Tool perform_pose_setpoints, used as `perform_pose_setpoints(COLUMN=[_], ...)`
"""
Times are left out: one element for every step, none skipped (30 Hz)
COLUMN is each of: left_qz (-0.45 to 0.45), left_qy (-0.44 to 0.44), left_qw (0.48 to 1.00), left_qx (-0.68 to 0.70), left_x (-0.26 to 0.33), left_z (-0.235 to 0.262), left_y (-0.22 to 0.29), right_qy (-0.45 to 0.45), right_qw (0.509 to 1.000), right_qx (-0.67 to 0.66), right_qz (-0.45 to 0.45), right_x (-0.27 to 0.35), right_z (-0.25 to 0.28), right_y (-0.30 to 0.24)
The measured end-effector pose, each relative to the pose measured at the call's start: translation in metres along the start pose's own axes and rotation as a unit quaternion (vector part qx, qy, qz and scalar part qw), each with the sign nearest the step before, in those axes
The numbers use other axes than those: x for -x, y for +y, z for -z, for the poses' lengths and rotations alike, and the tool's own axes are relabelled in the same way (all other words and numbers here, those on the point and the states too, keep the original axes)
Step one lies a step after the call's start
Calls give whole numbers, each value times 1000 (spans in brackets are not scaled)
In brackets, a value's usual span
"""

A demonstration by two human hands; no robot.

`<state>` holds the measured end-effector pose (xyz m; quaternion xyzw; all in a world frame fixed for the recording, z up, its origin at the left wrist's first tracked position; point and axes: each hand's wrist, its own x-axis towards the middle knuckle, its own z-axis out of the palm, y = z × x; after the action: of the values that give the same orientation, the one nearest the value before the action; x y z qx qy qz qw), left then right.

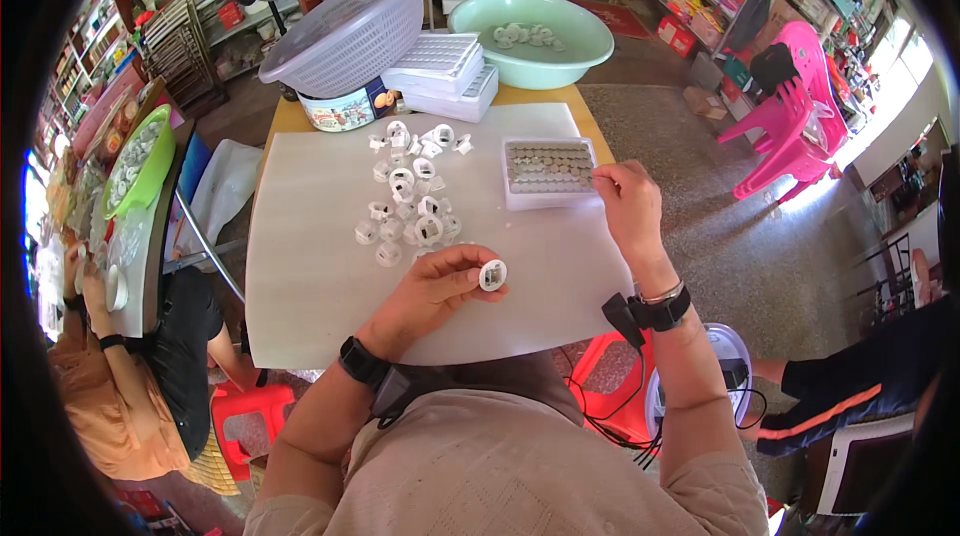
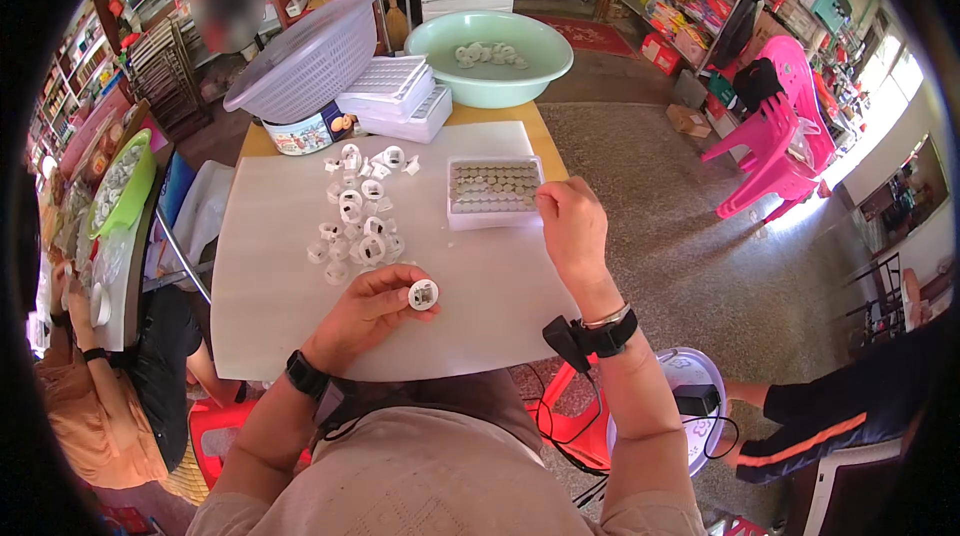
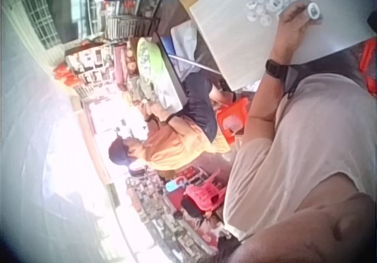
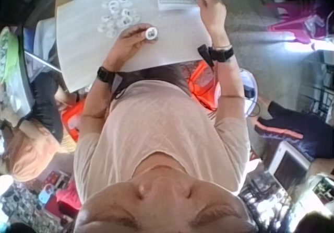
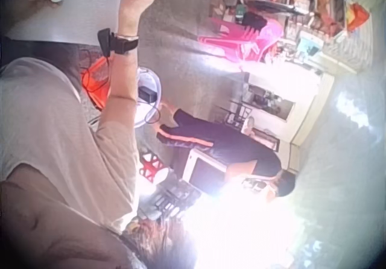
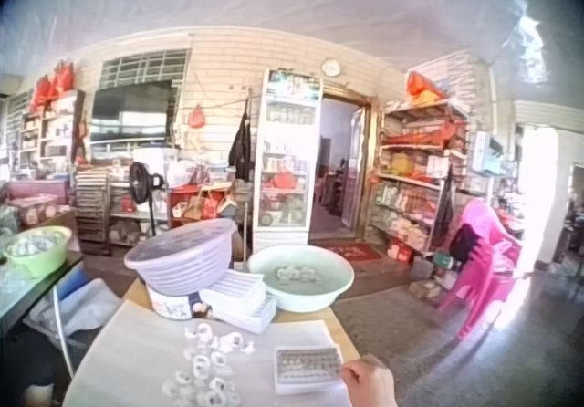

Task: Assembling or inspecting small white plastic components on a table.

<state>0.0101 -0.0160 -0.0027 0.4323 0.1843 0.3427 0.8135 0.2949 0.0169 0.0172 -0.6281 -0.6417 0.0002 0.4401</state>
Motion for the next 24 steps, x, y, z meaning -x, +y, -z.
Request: perform_pose_setpoints(left_qz=[-1,-1,0,0,7,14,14,16,18,18,18,17,17,18,19,18,15,13,12,11,11,11,9,8], left_qy=[2,0,-2,-2,-1,-1,1,3,5,7,5,3,5,6,8,9,7,4,3,1,-2,-1,3,7], left_qw=[1000,1000,1000,1000,1000,1000,1000,1000,1000,1000,1000,1000,1000,1000,1000,1000,1000,1000,1000,1000,1000,1000,1000,1000], left_qx=[0,2,5,5,1,-4,-3,0,3,3,2,1,1,-3,-7,-7,-5,-2,-3,0,2,2,3,4], left_x=[1,1,2,2,2,2,2,3,3,2,2,2,1,1,1,2,2,2,2,1,0,0,1,1], left_z=[1,1,1,1,1,0,0,-1,-1,0,1,1,1,0,0,0,1,1,1,2,1,2,2,2], left_y=[0,0,0,0,0,1,1,2,2,2,1,0,1,2,2,2,1,1,0,-1,-1,-1,-1,0], right_qy=[-1,-1,-1,-1,4,10,8,-1,-10,-11,-42,-72,-73,-75,-77,-78,-74,-70,-69,-55,-41,-42,-56,-70], right_qw=[1000,1000,999,999,998,996,996,996,997,997,999,997,997,996,996,996,997,997,997,998,999,999,998,996], right_qx=[-1,19,40,39,50,61,59,58,57,56,20,-16,-17,-8,2,1,15,30,30,28,25,24,-15,-53], right_qz=[1,13,26,26,49,71,71,61,51,52,7,-37,-37,-38,-39,-37,-26,-14,-14,3,19,20,-1,-22], right_x=[0,1,1,2,2,3,2,1,-1,-3,-5,-7,-8,-8,-9,-9,-9,-8,-8,-7,-5,-4,-2,0], right_z=[-3,-6,-9,-11,-14,-15,-16,-17,-18,-19,-19,-19,-19,-18,-18,-18,-17,-17,-17,-18,-17,-16,-12,-7], right_y=[-1,-3,-4,-5,-4,-4,-5,-7,-8,-6,-2,0,0,-1,-2,-4,-5,-7,-6,-5,-4,-8,-17,-28])
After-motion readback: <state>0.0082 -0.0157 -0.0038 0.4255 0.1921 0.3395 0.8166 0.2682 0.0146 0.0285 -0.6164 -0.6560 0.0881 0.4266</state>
